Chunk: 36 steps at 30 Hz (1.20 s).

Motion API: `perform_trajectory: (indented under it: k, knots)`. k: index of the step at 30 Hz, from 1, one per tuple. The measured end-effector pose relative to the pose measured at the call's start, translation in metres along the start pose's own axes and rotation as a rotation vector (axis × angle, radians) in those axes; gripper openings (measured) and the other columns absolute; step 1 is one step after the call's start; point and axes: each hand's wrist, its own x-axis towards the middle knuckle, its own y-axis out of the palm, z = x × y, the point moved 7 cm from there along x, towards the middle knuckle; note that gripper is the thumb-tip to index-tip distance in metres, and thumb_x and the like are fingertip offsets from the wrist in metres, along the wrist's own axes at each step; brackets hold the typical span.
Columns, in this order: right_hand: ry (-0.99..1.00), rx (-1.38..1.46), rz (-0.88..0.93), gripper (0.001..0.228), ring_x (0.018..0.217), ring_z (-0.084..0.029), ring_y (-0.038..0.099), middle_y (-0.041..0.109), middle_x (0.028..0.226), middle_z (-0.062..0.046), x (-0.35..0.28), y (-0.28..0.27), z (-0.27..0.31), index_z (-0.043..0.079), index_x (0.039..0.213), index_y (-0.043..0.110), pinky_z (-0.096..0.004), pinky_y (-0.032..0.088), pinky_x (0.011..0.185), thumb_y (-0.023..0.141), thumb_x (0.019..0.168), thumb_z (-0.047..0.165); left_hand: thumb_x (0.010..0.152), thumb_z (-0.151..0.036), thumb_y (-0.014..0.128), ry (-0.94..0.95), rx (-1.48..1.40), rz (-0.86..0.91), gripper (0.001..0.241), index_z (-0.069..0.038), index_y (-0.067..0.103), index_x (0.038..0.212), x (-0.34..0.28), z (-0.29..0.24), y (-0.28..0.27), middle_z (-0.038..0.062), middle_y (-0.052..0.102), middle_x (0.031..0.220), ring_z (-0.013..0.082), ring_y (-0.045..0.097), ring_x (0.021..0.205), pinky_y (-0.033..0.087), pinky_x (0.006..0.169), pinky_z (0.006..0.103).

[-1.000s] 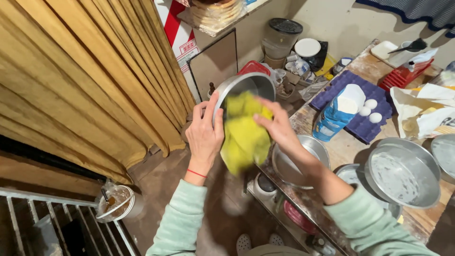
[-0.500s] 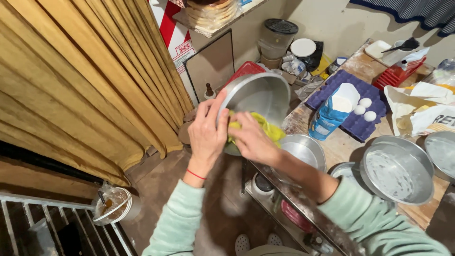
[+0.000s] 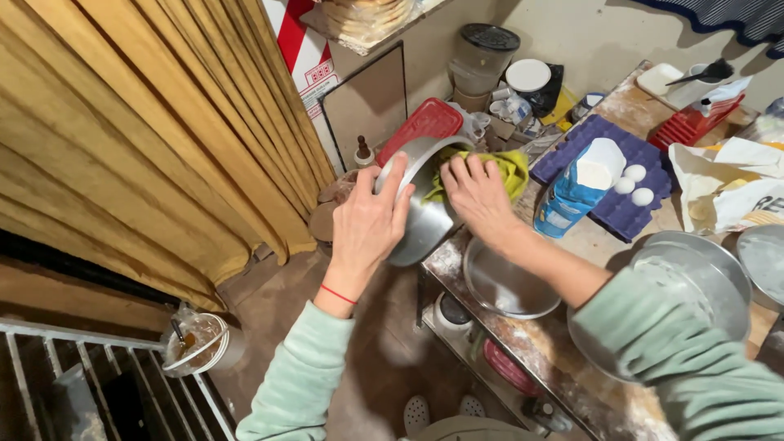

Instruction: The recorder greases and cleans several circular metal cake tins in a bakery setting.

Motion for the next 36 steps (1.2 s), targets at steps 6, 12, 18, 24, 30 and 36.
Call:
perform_trajectory:
  k: [6, 12, 18, 24, 30, 36]
  knots:
    - [0.163, 0.715, 0.274, 0.051, 0.108, -0.033, 0.048, 0.055, 0.112, -0.015, -0.013, 0.037, 0.03, 0.006, 0.113, 0.072, -0.046, 0.041, 0.086, 0.069, 0.062, 0.002, 0.102, -0.033, 0.065, 0.155, 0.104, -0.238, 0.044, -0.019, 0.06, 0.143, 0.003, -0.012, -0.002, 0.013, 0.063, 0.118, 0.0268, 0.069, 0.088, 0.058, 0.068, 0.0362]
    - [-0.01, 0.839, 0.182, 0.049, 0.117, -0.032, 0.05, 0.06, 0.12, -0.008, -0.013, 0.02, -0.014, 0.016, 0.106, 0.076, -0.046, 0.042, 0.095, 0.068, 0.063, -0.006, 0.107, -0.026, 0.061, -0.129, 0.112, -0.404, 0.039, -0.018, 0.063, 0.145, -0.003, 0.05, -0.034, 0.008, 0.066, 0.119, 0.0246, 0.07, 0.091, 0.057, 0.07, 0.0369]
    - [0.215, 0.456, 0.177, 0.056, 0.125, -0.034, 0.05, 0.058, 0.132, -0.012, -0.054, 0.088, -0.078, 0.013, 0.124, 0.07, -0.047, 0.044, 0.104, 0.07, 0.07, 0.0, 0.112, -0.023, 0.053, -0.239, -0.065, -0.426, 0.038, -0.012, 0.06, 0.148, -0.029, 0.061, -0.041, 0.014, 0.064, 0.121, 0.0299, 0.068, 0.102, 0.056, 0.087, 0.0395]
    - [0.261, 0.232, 0.611, 0.043, 0.123, -0.037, 0.052, 0.064, 0.126, -0.013, -0.179, 0.242, -0.071, 0.011, 0.114, 0.074, -0.053, 0.045, 0.098, 0.072, 0.071, 0.008, 0.113, -0.024, 0.048, -0.297, -0.268, -0.305, 0.038, -0.006, 0.061, 0.143, -0.046, 0.046, -0.008, 0.017, 0.067, 0.125, 0.0325, 0.067, 0.112, 0.051, 0.097, 0.0412]
    - [0.533, 0.551, 0.252, 0.018, 0.094, -0.033, 0.067, 0.073, 0.094, -0.013, -0.206, 0.021, -0.117, 0.003, 0.082, 0.071, -0.043, 0.054, 0.082, 0.074, 0.081, 0.021, 0.11, -0.033, 0.047, -0.461, -0.648, -0.061, 0.045, -0.002, 0.062, 0.139, -0.057, 0.035, 0.062, 0.013, 0.072, 0.119, 0.0249, 0.066, 0.106, 0.05, 0.096, 0.0362]
    - [1.235, 0.245, 0.375, 0.023, 0.085, -0.038, 0.068, 0.07, 0.087, -0.018, -0.41, -0.087, -0.173, 0.009, 0.106, 0.076, -0.049, 0.054, 0.077, 0.071, 0.099, 0.03, 0.107, -0.045, 0.049, -0.853, -1.375, 0.403, 0.057, 0.003, 0.061, 0.136, -0.108, 0.004, 0.202, 0.011, 0.067, 0.133, 0.0204, 0.061, 0.12, 0.046, 0.104, 0.0362]
